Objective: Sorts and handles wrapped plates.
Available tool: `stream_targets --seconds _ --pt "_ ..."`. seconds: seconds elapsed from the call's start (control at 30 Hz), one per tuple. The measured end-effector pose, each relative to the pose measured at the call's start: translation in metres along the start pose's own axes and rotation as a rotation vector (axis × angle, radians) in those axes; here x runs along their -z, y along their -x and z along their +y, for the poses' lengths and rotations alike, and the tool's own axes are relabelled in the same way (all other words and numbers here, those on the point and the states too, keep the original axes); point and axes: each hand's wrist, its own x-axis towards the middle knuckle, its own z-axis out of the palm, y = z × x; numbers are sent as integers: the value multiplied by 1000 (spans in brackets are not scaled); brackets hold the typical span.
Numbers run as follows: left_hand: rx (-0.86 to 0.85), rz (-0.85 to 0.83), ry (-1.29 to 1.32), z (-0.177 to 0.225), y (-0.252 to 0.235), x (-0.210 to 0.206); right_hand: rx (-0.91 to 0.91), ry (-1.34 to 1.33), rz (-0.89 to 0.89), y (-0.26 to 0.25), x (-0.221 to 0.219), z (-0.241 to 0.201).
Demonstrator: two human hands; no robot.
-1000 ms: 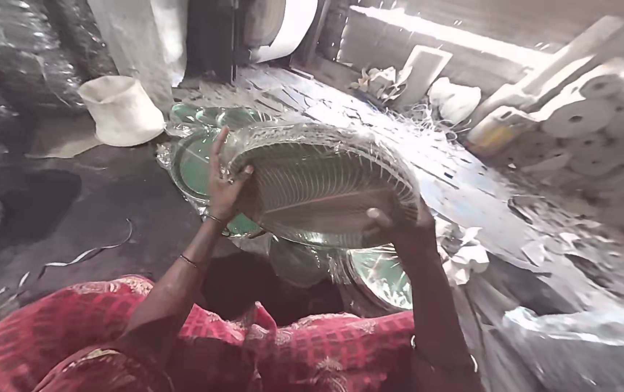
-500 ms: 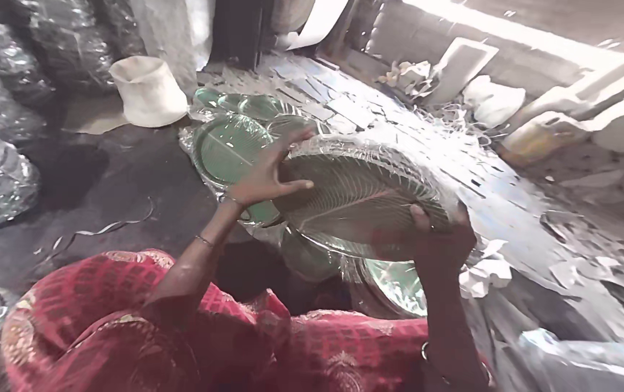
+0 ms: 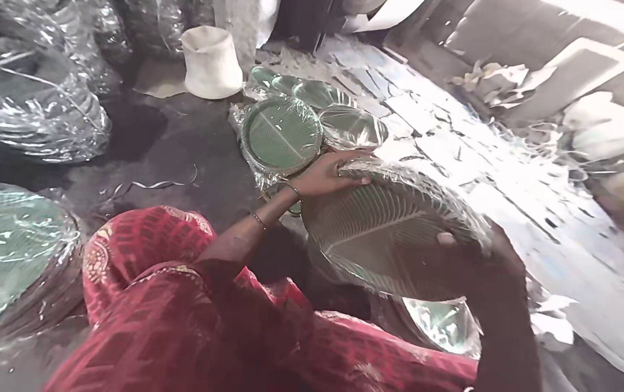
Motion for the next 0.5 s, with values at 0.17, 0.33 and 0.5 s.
stream_targets --seconds 0.17,0.33,0.5 --pt "130 74 127 -19 5 -5 -11 20 -69 -2 6 4" --pt "294 298 166 -25 9 -2 -101 98 -23 1 16 6" --pt "314 303 240 -33 10 -9 -225 -155 96 2 7 12"
